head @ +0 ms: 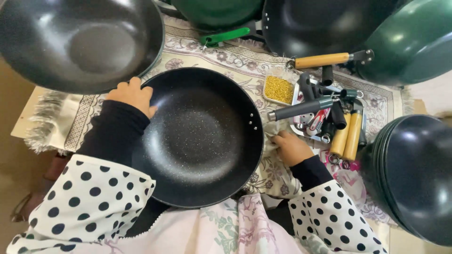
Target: Assembling handles onto various pans and wiping the finished products with a cloth.
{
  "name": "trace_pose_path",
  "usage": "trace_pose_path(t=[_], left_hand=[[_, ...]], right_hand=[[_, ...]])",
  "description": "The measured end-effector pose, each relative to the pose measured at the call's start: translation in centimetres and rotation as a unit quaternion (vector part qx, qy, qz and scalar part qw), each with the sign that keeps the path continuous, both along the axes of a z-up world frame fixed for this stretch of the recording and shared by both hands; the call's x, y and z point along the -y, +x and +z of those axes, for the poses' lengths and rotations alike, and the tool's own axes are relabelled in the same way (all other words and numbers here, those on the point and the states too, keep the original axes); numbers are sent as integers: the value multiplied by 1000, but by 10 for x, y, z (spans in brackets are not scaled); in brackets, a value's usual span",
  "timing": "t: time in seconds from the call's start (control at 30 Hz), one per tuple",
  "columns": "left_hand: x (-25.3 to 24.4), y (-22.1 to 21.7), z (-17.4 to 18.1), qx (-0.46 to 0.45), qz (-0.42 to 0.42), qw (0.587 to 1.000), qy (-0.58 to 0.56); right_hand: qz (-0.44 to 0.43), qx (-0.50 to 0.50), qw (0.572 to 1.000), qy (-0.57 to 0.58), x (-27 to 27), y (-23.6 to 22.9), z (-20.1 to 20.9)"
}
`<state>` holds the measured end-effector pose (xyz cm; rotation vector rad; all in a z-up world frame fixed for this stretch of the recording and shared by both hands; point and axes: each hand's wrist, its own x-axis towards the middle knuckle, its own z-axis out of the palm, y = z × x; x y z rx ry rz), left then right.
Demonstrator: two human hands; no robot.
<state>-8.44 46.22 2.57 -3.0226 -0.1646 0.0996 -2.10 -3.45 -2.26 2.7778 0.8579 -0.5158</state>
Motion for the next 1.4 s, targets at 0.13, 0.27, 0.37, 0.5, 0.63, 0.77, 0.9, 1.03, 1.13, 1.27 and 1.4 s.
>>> trace_pose_path(t=[0.13, 0.27, 0.37, 0.5, 0.63, 0.77, 0.9, 1.03, 1.13, 1.27, 1.4], left_hand=[[1, -4, 5, 10, 7, 1000, -15], [-11, -4, -7, 15, -7, 999, -39], [-23, -8, -24, 17, -9, 997, -81], [-33, -13, -47, 26, 0, 989, -145], [-36, -29, -71, 67, 11, 972, -227], [-43, -32, -78, 90, 36, 922, -375], [-39, -42, -61, 58, 53, 875, -477], [-36, -42, -77, 79, 85, 829, -547], [-36, -33, -93, 72, 89, 811, -574], [-33, -29, -104, 101, 96, 770, -622], [-31, -27, -108, 118, 115, 754, -636]], right_hand=[[5, -16, 998, 52, 12, 5, -3], [-32, 11, 993, 113, 21, -6, 37], [-95, 33, 979, 176, 47, -11, 64], [-111, -88, 890, 433, 76, -22, 122], [37, -234, 764, 600, 53, 0, 120], [72, -109, 831, 541, -29, 35, 98], [117, 59, 883, 451, -125, 48, 67], [151, 166, 895, 384, -179, 46, 37], [237, 257, 927, 139, -208, 13, 15], [250, 94, 960, 80, -231, 3, -28], [244, 114, 958, 95, -257, 25, -51]])
